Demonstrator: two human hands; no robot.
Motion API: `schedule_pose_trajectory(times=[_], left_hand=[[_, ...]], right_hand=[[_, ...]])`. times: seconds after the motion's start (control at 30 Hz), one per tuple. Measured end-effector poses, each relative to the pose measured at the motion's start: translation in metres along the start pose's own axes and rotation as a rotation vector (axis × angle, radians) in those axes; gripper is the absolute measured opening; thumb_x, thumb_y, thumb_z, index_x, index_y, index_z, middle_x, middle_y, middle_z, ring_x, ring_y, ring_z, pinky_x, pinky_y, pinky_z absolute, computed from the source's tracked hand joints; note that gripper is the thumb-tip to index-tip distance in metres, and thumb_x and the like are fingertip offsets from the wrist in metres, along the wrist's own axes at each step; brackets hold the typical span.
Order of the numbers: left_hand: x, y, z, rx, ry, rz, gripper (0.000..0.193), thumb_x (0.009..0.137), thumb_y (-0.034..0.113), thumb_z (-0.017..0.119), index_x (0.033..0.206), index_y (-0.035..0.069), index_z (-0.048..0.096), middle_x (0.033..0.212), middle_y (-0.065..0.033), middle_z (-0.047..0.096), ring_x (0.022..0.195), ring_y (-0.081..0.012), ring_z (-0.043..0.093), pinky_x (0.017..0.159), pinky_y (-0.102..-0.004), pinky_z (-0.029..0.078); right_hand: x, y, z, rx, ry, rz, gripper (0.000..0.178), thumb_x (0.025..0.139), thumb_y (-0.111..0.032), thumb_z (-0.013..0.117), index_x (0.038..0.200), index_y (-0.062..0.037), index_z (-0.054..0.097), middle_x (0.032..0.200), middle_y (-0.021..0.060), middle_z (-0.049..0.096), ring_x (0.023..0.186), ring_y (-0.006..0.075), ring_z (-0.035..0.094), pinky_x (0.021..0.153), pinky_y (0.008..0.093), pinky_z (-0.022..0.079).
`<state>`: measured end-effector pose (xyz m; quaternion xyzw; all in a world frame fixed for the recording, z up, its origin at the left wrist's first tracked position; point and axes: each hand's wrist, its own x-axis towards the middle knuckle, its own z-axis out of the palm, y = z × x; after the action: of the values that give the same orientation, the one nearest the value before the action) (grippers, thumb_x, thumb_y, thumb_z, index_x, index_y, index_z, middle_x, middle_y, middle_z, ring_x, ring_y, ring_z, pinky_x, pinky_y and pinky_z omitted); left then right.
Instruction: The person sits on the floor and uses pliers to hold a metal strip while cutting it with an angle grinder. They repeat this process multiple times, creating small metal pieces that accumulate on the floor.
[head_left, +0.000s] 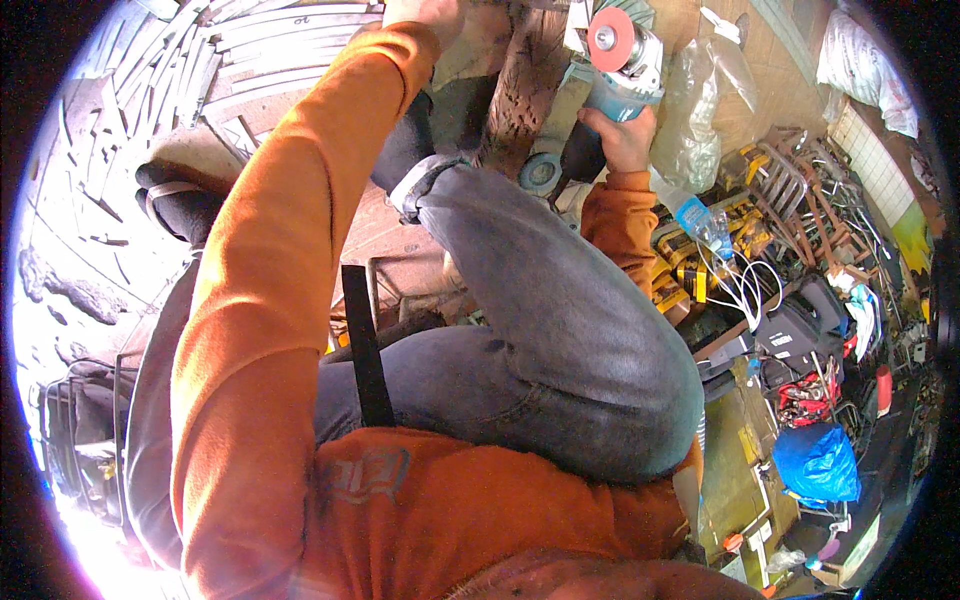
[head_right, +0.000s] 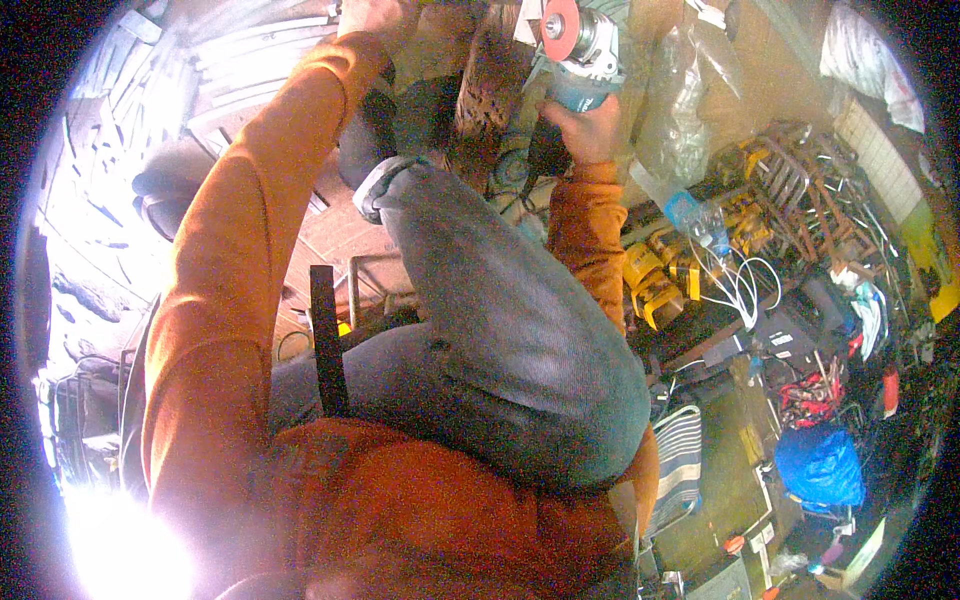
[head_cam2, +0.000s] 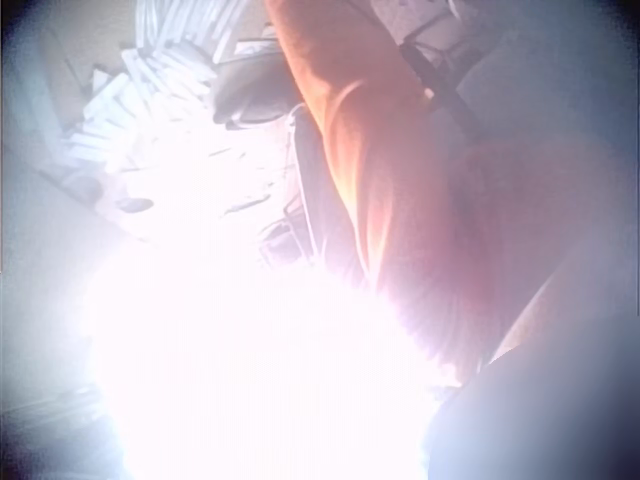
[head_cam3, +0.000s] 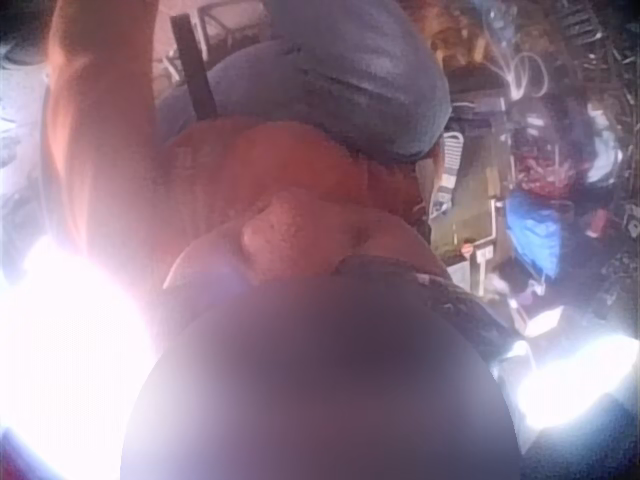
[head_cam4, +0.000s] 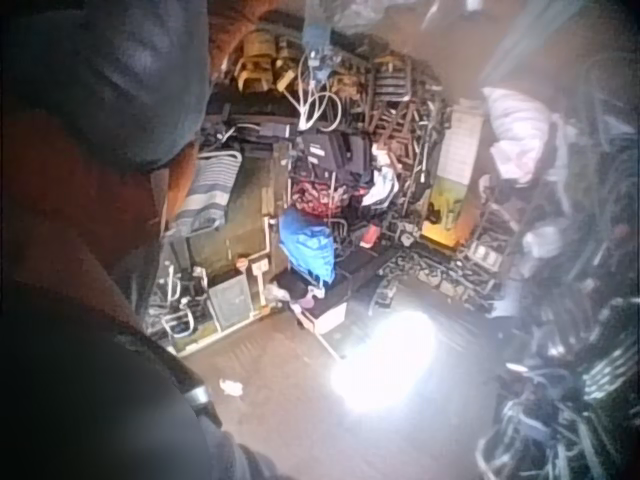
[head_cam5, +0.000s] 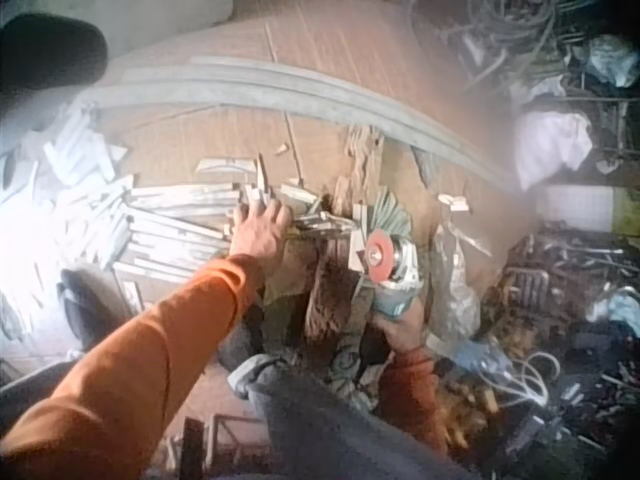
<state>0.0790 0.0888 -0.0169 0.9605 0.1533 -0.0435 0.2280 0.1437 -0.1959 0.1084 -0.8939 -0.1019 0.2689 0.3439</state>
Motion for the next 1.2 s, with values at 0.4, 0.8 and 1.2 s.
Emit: schedule_pose_trajectory(times=[0.4, 0.8, 1.2], left_hand=[[0.001, 0.000, 0.002, -0.005, 0.023, -0.003, 0.033, 0.090, 0.015, 0.056, 0.122, 0.011, 0.059, 0.126, -0.0103, 0.058, 0.130, -0.0351, 0.049, 0.107, -0.0563, 0.037], [0.002, 0.002, 0.000, -0.023, -0.002, -0.013, 0.035, 0.090, 0.013, 0.055, 0.124, 0.011, 0.059, 0.127, -0.0109, 0.058, 0.131, -0.0352, 0.049, 0.106, -0.0545, 0.038], [0.008, 0.003, 0.009, 0.039, -0.009, -0.022, 0.037, 0.093, 0.016, 0.053, 0.129, 0.009, 0.058, 0.131, -0.0126, 0.058, 0.132, -0.0365, 0.049, 0.104, -0.0545, 0.039]], right_hand=[[0.001, -0.010, 0.005, 0.030, 0.045, -0.078, 0.041, 0.066, -0.009, 0.086, 0.104, -0.0013, 0.072, 0.099, 0.0049, 0.072, 0.089, 0.0203, 0.068, 0.084, 0.0350, 0.053], [-0.001, 0.002, 0.010, 0.133, 0.103, 0.063, 0.038, 0.068, -0.007, 0.087, 0.103, -0.0016, 0.071, 0.098, 0.0034, 0.071, 0.085, 0.0163, 0.067, 0.078, 0.0324, 0.054], [-0.001, 0.016, 0.009, -0.076, 0.138, -0.014, 0.037, 0.073, -0.011, 0.088, 0.104, -0.0002, 0.072, 0.100, 0.0036, 0.073, 0.091, 0.0152, 0.068, 0.079, 0.0320, 0.055]])
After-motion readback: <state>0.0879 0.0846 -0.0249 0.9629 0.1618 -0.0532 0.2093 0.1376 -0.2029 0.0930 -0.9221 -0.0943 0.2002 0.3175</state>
